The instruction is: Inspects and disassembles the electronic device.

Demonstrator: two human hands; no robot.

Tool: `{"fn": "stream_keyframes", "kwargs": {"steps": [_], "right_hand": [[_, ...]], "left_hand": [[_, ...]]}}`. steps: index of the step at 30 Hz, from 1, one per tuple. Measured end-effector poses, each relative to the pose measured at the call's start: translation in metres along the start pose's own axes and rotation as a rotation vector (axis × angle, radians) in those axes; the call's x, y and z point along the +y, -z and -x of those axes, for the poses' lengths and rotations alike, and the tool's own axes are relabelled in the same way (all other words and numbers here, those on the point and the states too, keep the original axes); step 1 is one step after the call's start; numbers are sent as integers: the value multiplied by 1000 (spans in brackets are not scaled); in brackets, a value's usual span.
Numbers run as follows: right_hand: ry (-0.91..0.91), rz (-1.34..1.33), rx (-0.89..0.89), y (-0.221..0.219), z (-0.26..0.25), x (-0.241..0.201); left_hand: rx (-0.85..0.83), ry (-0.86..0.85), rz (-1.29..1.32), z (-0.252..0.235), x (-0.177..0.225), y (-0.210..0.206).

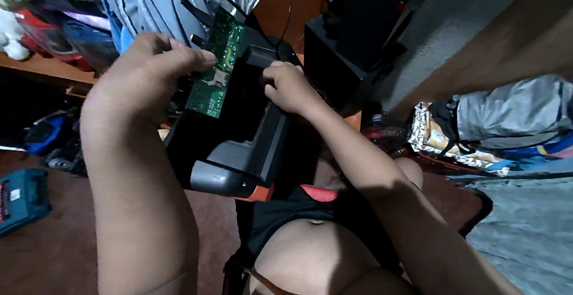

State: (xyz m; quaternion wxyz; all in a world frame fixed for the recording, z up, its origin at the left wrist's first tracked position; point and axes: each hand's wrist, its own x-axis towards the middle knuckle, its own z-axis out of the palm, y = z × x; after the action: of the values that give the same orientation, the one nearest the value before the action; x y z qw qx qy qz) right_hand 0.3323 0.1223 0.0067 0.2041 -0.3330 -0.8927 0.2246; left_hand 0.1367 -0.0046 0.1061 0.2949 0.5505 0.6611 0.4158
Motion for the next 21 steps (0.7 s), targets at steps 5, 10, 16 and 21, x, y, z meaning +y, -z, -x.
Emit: {"fn": "stream_keyframes", "kwargs": {"steps": [5,10,16,21], "right_hand": [[138,108,-71,5,12,-4],[87,215,-131,10,11,-9],[77,-66,129,5,19,8],[87,-241,319,4,22,12]], "left_hand": [[1,-9,45,0,-1,2],[-44,-16,14,0,1,0],[-128,2,81,3,2,-3],[-233,-3,197,5,2,1]]}}
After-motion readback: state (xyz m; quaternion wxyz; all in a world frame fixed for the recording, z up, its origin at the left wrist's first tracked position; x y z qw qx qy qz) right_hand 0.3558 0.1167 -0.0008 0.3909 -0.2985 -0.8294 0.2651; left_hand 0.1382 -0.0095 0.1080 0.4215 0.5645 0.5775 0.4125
